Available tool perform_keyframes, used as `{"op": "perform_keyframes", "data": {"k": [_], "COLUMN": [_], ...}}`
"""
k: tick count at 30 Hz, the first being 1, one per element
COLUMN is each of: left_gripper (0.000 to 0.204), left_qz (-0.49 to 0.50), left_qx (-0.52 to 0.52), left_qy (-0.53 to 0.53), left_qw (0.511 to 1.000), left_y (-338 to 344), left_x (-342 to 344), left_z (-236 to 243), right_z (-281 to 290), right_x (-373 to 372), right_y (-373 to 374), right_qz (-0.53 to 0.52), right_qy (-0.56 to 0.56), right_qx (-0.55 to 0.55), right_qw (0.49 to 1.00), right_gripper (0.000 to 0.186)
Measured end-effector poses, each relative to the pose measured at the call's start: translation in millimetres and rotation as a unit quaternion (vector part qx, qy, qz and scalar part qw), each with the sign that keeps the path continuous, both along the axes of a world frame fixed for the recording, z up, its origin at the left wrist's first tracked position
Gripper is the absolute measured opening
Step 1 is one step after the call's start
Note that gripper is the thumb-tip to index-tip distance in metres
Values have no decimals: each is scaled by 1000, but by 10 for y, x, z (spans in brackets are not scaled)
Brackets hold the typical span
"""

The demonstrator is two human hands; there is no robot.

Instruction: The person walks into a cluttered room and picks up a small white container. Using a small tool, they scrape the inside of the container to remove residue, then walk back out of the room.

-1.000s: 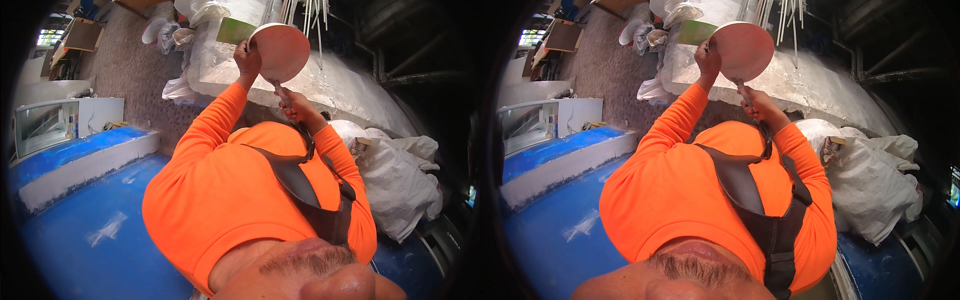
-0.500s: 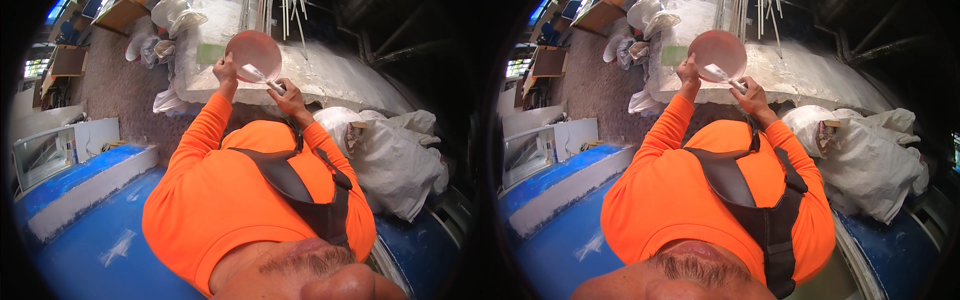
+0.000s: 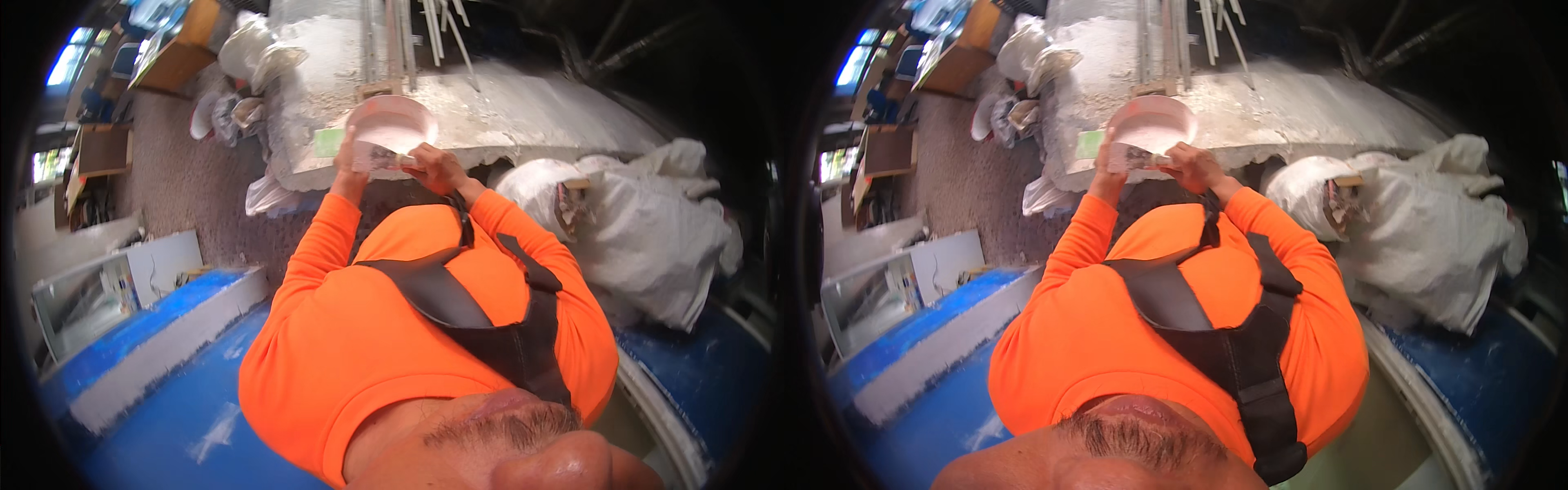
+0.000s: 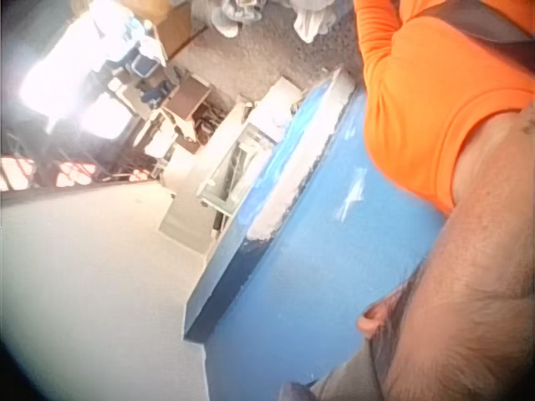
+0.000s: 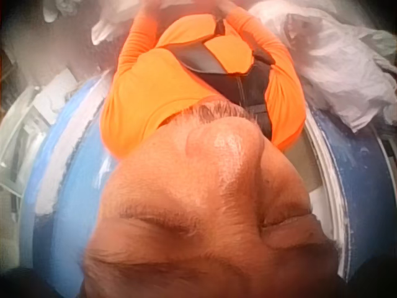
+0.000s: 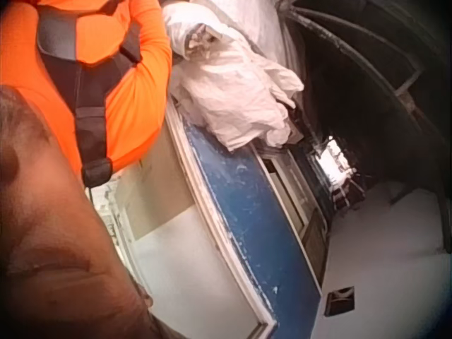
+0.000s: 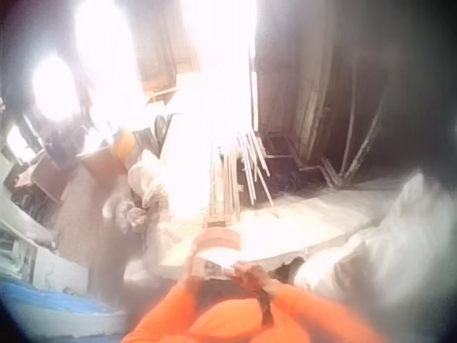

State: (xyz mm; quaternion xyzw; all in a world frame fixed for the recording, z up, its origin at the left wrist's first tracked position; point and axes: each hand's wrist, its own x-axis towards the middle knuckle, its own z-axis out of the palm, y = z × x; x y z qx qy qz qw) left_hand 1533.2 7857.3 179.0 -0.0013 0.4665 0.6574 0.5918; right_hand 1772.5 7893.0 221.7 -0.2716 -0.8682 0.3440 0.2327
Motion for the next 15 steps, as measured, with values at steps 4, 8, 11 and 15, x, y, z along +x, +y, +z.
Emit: {"op": "perform_keyframes", "data": {"k": [4,8,11,15], "left_gripper": [78,94,94,87], "left_qz": [-15,103,70,49], "left_qx": [19,-105,-130,-169], "left_qy": [16,90,103,115], "left_qw": [1000,985,984,978], "left_y": [-225,-304,-406,-620], "left_x": [-138,61,-31,-87], "left_z": [236,321,228,139], "right_z": [117,258,85,69], "right_x": [-26,340,781,1446], "right_y": [35,40,-60,-268], "right_qz": [-66,-157,-359,-562], "right_qy": [97,159,147,151], "right_qx": [6,54,25,-17], "right_qw": [993,973,921,813], "right_gripper": [21,24,26,34]}}
